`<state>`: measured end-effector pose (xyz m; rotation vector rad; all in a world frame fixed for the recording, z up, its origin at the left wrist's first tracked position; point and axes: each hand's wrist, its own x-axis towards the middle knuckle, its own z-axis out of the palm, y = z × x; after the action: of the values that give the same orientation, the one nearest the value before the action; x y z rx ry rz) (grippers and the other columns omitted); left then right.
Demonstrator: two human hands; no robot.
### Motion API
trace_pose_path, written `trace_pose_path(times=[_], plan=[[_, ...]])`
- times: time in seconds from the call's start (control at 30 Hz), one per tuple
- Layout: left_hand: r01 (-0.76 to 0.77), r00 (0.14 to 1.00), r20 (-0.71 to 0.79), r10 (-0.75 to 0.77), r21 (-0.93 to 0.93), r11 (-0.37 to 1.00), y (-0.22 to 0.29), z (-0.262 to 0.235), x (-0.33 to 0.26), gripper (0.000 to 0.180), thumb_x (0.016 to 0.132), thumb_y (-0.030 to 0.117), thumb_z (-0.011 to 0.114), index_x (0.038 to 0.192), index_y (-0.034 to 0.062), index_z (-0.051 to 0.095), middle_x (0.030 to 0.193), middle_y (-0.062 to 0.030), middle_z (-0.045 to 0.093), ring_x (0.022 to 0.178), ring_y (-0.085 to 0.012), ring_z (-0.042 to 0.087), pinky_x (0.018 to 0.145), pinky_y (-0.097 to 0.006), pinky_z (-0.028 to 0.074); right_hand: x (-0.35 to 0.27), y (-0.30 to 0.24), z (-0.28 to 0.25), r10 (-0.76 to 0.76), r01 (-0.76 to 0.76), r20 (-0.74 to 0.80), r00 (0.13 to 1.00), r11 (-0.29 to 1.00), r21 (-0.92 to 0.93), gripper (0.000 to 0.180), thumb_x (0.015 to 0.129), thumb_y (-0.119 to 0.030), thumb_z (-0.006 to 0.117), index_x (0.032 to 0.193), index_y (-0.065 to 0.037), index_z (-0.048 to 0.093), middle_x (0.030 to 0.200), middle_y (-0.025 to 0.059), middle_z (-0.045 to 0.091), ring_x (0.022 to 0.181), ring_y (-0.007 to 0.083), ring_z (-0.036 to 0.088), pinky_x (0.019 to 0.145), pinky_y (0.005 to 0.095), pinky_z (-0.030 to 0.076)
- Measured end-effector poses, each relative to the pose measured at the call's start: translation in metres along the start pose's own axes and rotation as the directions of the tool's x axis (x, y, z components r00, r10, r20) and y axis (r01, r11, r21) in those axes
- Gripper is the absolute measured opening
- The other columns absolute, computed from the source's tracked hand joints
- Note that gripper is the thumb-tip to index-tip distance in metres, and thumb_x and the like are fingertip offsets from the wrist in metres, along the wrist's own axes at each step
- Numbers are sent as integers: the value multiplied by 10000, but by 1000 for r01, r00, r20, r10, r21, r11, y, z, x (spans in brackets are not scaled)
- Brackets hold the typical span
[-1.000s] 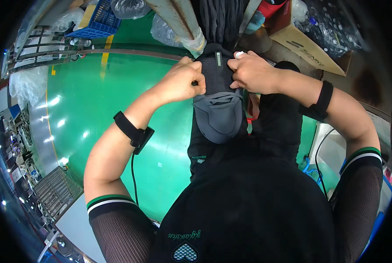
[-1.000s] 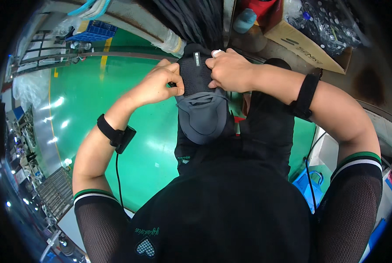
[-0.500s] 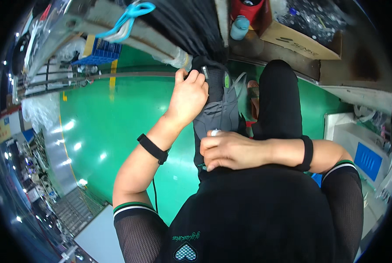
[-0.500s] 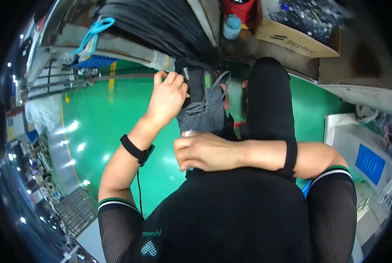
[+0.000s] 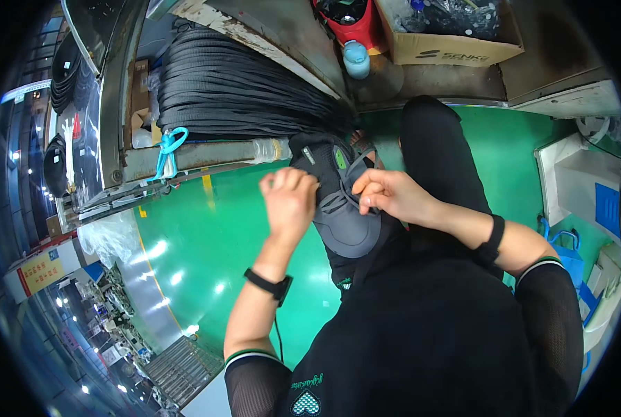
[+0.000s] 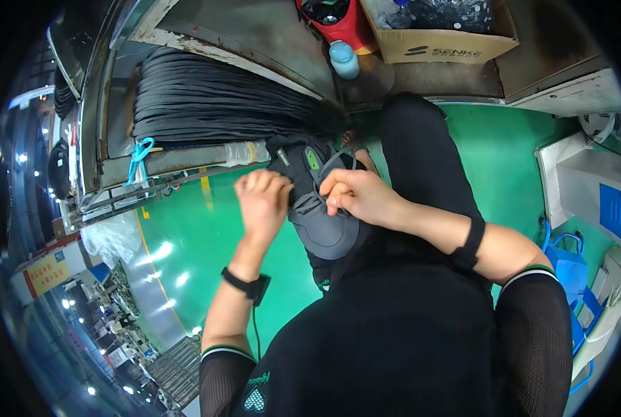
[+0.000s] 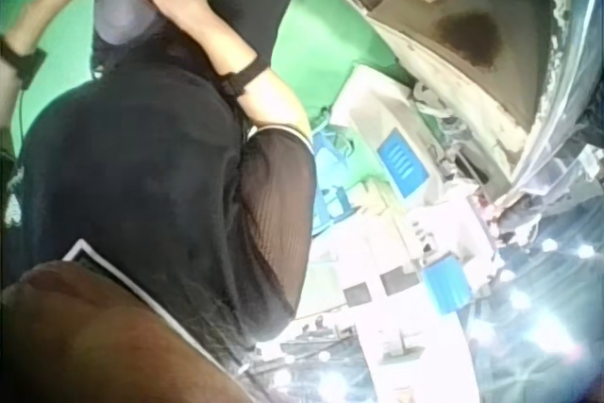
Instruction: Lacing a dark gray sneaker with gray shoelaces in a factory environment.
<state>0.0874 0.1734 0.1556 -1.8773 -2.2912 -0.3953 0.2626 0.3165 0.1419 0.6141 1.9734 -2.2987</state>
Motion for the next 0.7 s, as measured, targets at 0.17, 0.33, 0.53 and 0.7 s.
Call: trace_pose_path(times=[0.17, 0.33, 0.53, 0.7], plan=[[174, 982, 76, -172, -29, 984, 17, 20, 9, 143, 741, 98, 702, 853, 102, 613, 867, -36, 583, 882, -253, 557, 776, -382, 394, 20, 20, -1, -101, 97, 7, 995, 973, 209, 87, 923, -26, 543, 984, 27, 575, 770, 60, 661, 744, 93, 624, 741, 228, 477], [100, 995, -22, -99, 65, 993, 8, -1, 4, 151, 734, 88, 696, 841, 90, 590, 808, -44, 557, 814, -258, 542, 773, -408, 390, 23, 30, -9, -62, 71, -65, 996, 988, 135, 86, 927, -54, 546, 967, 13, 581, 767, 50, 663, 704, 78, 589, 697, 227, 452], [131, 988, 65, -137, 90, 987, 19, 10, 4, 98, 736, 78, 653, 752, 99, 558, 757, -42, 512, 755, -235, 518, 740, -394, 354, 34, 29, 4, -44, 62, -80, 996, 969, 241, 75, 905, -74, 572, 911, -2, 590, 687, 20, 657, 612, 58, 543, 592, 212, 397], [13, 968, 245, -47, 138, 990, 19, -9, 2, 153, 758, 148, 683, 891, 105, 618, 896, -36, 554, 911, -232, 539, 815, -403, 368, 40, 22, 7, -88, 112, -125, 988, 973, 201, 62, 928, -44, 528, 944, 2, 567, 691, 21, 615, 697, 68, 590, 638, 210, 432]])
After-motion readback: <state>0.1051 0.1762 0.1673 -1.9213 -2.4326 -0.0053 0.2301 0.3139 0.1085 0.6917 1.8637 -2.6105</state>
